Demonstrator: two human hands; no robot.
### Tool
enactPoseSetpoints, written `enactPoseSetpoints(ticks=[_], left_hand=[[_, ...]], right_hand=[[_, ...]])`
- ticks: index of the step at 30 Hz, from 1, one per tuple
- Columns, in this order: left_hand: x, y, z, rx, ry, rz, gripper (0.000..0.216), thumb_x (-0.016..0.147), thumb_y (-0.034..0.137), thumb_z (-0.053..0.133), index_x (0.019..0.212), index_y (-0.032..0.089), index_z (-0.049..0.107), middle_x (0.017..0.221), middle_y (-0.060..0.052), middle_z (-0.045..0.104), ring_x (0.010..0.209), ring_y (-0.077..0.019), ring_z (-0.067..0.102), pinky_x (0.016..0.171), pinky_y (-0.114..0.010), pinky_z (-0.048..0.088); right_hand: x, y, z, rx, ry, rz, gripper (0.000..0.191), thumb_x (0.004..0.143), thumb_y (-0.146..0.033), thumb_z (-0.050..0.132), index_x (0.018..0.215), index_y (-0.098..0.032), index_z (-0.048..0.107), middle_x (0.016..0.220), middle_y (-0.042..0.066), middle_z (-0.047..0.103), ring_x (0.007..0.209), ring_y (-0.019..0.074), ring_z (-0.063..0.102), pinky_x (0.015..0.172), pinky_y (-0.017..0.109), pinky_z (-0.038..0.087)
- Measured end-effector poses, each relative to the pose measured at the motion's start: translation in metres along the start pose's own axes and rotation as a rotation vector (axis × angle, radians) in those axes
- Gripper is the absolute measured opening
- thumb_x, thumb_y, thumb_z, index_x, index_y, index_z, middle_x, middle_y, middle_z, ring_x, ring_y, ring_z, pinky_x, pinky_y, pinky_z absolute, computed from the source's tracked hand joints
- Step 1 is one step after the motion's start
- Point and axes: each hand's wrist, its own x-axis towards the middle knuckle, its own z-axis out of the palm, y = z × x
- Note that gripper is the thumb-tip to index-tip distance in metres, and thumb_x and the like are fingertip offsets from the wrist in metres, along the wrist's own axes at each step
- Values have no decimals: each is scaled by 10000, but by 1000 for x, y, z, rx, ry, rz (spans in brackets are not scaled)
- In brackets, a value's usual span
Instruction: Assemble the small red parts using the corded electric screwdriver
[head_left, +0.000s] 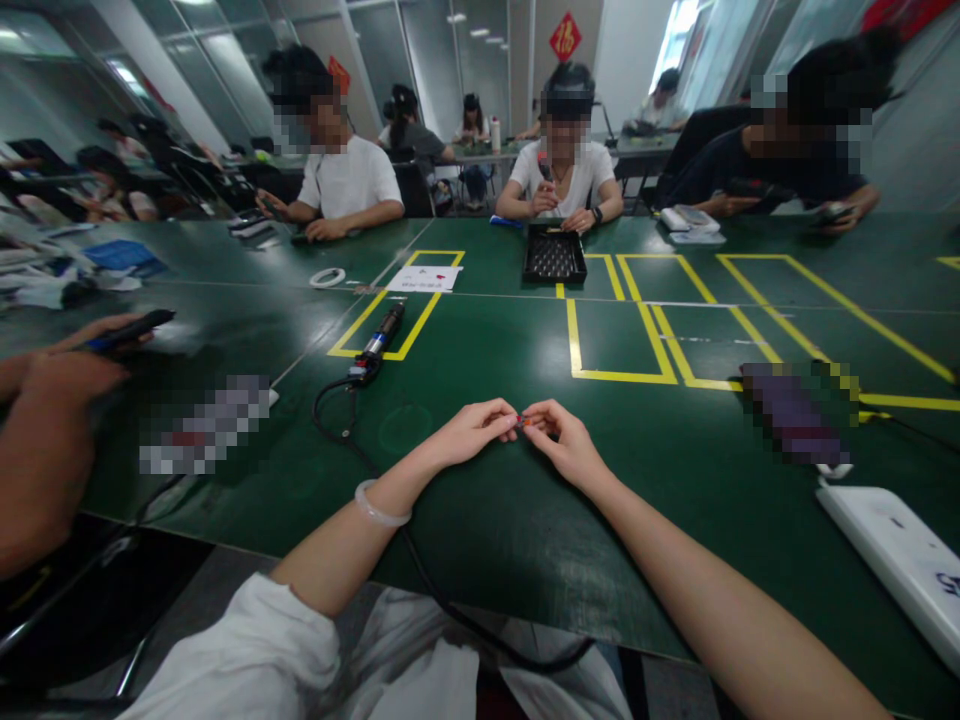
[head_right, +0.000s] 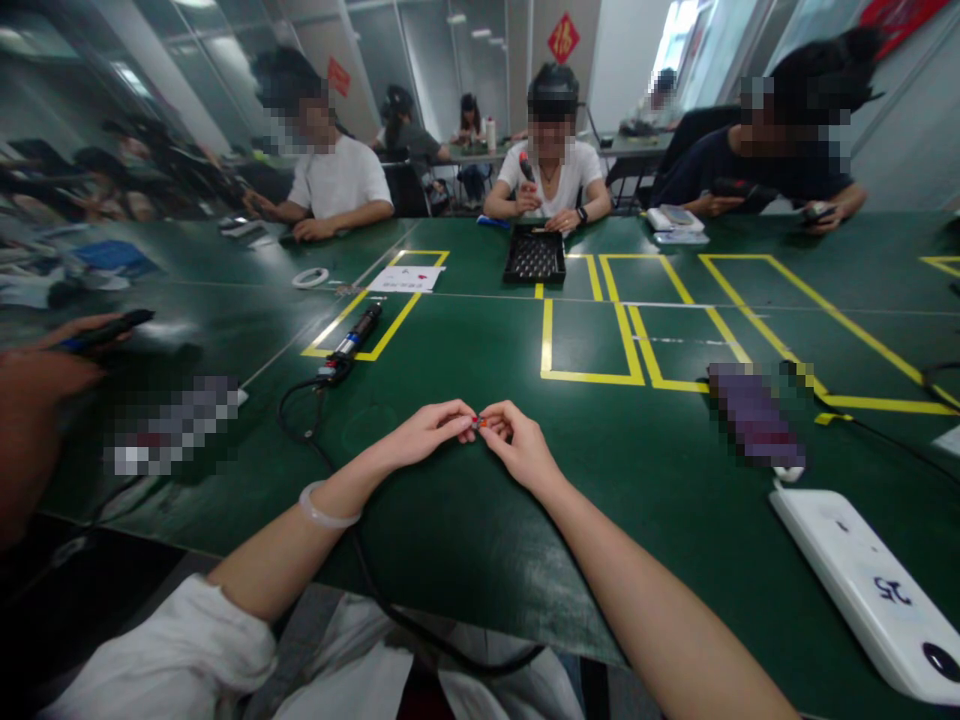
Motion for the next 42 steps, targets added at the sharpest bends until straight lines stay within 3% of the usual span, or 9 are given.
enactPoseSetpoints(ticks=[4,8,12,20,28,32,37,40,42], left_hand=[[0,2,-1,29,-14,-19,368,939,461,444,905,139,617,813,-42,658,765,-142,600,753,-266,459],[-2,5,0,93,-2,-8,327,897,453,526,946,148,634,811,-30,655,758,-143,592,709,-249,446],[-2,9,0,140,45,52,286,883,415,554,991,164,637,912,-39,661,846,-160,609,774,-267,463],[-3,9,-2,191,67,118,208,866,327,591,1000,173,633,942,-29,651,858,-146,603,814,-269,460],[-4,15,-13,240,84,118,277,901,410,536,1028,176,611,988,-41,656,927,-166,610,853,-287,463],[-8,11,-55,417,209,55,335,917,446,489,1098,183,593,1091,-56,648,1006,-187,598,905,-312,450],[-23,-28,-150,888,372,-172,527,839,418,615,1286,162,500,1318,-112,539,1186,-249,508,975,-340,401],[-33,-54,-201,1063,339,-407,707,730,354,757,1311,86,456,1304,-134,539,1130,-249,503,935,-326,401],[-38,-65,-221,1059,264,-494,715,684,287,801,1270,47,469,1232,-115,578,1060,-214,509,904,-292,407]], right_hand=[[0,-2,-1,-61,-16,-51,120,872,-250,580,980,-198,590,863,25,628,753,146,594,675,279,475],[-1,-4,-1,-121,-40,-86,115,866,-219,573,977,-200,594,870,22,623,748,141,594,655,268,469],[-1,-3,-1,-120,-13,-63,226,830,-239,630,1044,-200,567,896,31,649,767,154,610,672,281,481],[0,-5,-1,-155,-2,-49,121,850,-243,616,959,-192,602,882,36,663,744,153,607,675,289,468],[0,-6,-3,-203,12,-64,118,851,-249,616,957,-196,616,879,31,656,751,152,607,679,284,464],[0,-6,-3,-209,13,-37,118,854,-260,617,951,-193,620,844,26,650,737,151,602,677,283,460],[1,-6,-1,-222,-3,-25,118,858,-266,612,950,-194,623,823,22,645,726,149,591,665,277,452],[1,-7,-1,-217,-5,-13,121,859,-272,609,949,-193,622,826,23,651,726,149,593,659,274,451],[1,-7,-1,-213,-9,-4,123,858,-272,610,949,-190,624,826,24,654,725,149,594,657,273,450]])
